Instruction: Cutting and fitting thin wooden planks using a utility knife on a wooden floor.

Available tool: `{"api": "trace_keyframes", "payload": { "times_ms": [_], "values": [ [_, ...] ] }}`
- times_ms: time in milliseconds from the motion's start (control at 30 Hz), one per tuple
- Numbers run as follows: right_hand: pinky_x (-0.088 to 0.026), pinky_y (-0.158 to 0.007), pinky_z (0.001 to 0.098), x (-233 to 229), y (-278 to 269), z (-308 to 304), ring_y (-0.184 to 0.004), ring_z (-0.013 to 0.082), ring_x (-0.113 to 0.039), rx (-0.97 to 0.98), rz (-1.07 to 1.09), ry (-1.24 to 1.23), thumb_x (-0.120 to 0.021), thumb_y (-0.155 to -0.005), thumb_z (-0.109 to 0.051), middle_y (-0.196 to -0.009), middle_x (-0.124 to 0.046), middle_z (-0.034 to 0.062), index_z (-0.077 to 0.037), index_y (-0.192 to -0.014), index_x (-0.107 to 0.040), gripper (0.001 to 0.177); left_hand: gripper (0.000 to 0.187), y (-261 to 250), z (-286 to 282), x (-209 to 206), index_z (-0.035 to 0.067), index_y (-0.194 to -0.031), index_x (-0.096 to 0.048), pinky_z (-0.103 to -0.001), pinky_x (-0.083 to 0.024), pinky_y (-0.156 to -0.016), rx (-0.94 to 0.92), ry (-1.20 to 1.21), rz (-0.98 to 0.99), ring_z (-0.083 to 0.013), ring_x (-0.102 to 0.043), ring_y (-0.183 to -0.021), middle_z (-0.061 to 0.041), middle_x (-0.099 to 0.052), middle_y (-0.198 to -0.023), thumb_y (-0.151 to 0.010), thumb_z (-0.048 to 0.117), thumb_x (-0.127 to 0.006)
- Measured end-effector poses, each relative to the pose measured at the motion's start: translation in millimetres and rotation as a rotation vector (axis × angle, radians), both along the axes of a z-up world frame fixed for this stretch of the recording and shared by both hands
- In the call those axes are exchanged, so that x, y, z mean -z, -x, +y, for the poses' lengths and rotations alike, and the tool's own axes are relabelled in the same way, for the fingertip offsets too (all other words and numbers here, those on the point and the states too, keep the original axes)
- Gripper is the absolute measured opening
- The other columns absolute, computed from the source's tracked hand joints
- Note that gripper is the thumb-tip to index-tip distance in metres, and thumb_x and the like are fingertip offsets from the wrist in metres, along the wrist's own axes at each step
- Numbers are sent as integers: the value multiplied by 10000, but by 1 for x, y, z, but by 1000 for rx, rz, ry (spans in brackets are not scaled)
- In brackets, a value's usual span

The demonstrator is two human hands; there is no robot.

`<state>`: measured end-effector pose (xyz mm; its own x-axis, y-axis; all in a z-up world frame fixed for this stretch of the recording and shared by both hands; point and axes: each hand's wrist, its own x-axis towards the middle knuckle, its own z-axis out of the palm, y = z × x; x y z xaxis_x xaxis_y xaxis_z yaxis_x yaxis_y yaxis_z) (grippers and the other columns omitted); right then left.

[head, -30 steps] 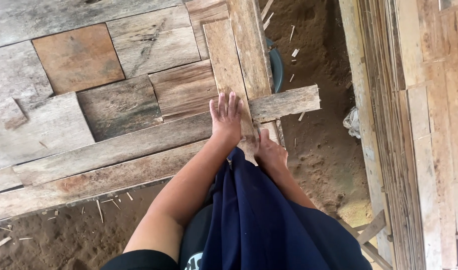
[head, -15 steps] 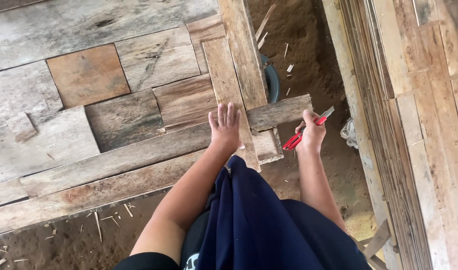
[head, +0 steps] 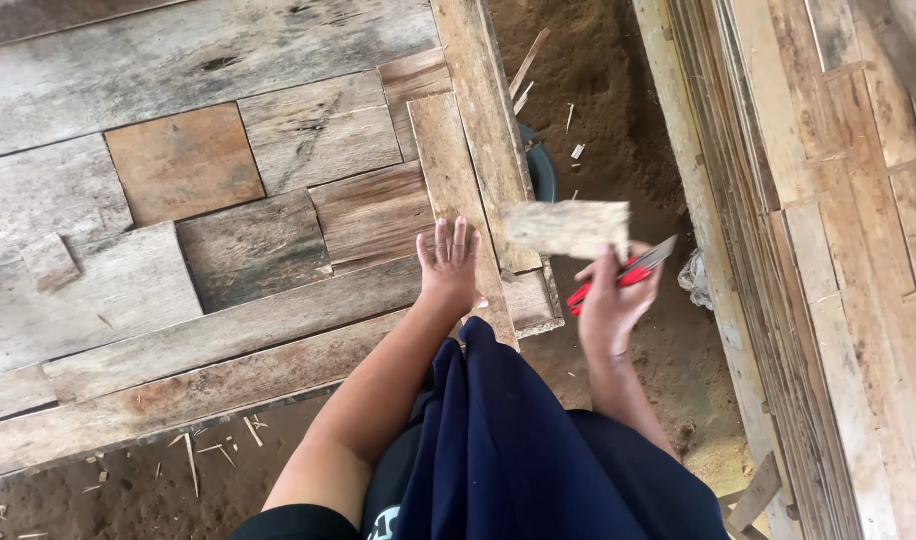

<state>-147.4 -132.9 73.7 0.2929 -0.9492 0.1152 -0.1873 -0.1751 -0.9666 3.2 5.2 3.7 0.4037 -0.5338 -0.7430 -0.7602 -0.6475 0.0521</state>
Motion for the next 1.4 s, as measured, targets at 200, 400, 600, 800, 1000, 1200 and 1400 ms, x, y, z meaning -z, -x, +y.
{"api": "trace_keyframes", "payload": {
  "times_ms": [200,400,600,800,1000,1200,1400],
  "values": [
    [-488,-384,238,47,5,-62,-405,138,-581,319,-285,-469,-713,-995,-180,-794,-564,11,-116,-1094,-510,234,1141,-2,7,-7,124,-1655,-4,-715,93,-1181,11,54,4,-460,181,-1538,-176,161,-1703,-871,505,-741],
    [-477,-445,316,55,6,-4,-456,163,-625,-100,434,-450,-804,-841,-249,-818,-658,74,-79,-1009,-633,294,1153,-3,24,-5,127,-1657,-77,-723,-12,-1196,32,237,-22,-462,91,-1554,-185,65,-1712,-819,519,-765],
    [-555,-897,638,51,-8,82,-1000,491,-693,-742,1036,-181,-809,-795,-509,-1218,-567,120,-171,-1247,-458,665,1020,-3,40,-12,145,-1633,-232,-745,-81,-1190,-74,497,49,-464,33,-1562,-194,-29,-1714,-793,407,-747],
    [-498,-966,647,83,-3,82,-1135,474,-658,-730,1059,-289,-757,-849,-464,-1273,-563,123,-145,-1304,-384,669,736,7,80,6,117,-1600,-346,-754,-102,-1157,-267,735,-168,-511,-58,-1539,-211,-130,-1700,-917,201,-607],
    [-588,-630,360,49,5,74,-532,218,-705,-567,635,-545,-722,-878,-251,-704,-710,125,-62,-1062,-698,265,661,28,93,2,75,-1587,-369,-612,-349,-1144,-506,1040,-193,-447,-413,-1432,-212,-424,-1579,-986,169,-630],
    [-612,-760,424,50,-6,103,-902,289,-770,-689,606,-515,-757,-875,-414,-1017,-792,55,-230,-1100,-740,291,635,28,102,3,120,-1560,-432,-363,-579,-969,-1451,1448,468,-169,-672,-1105,-160,-643,-1369,-959,-20,-583],
    [-610,-803,569,97,8,50,-914,429,-723,-481,962,45,-690,-928,-289,-1152,-654,101,-102,-1144,-609,297,656,12,125,-4,59,-1592,-358,-351,-538,-949,-1360,1394,245,-146,-561,-1083,-222,-576,-1424,-963,-39,-517]
  ]
}}
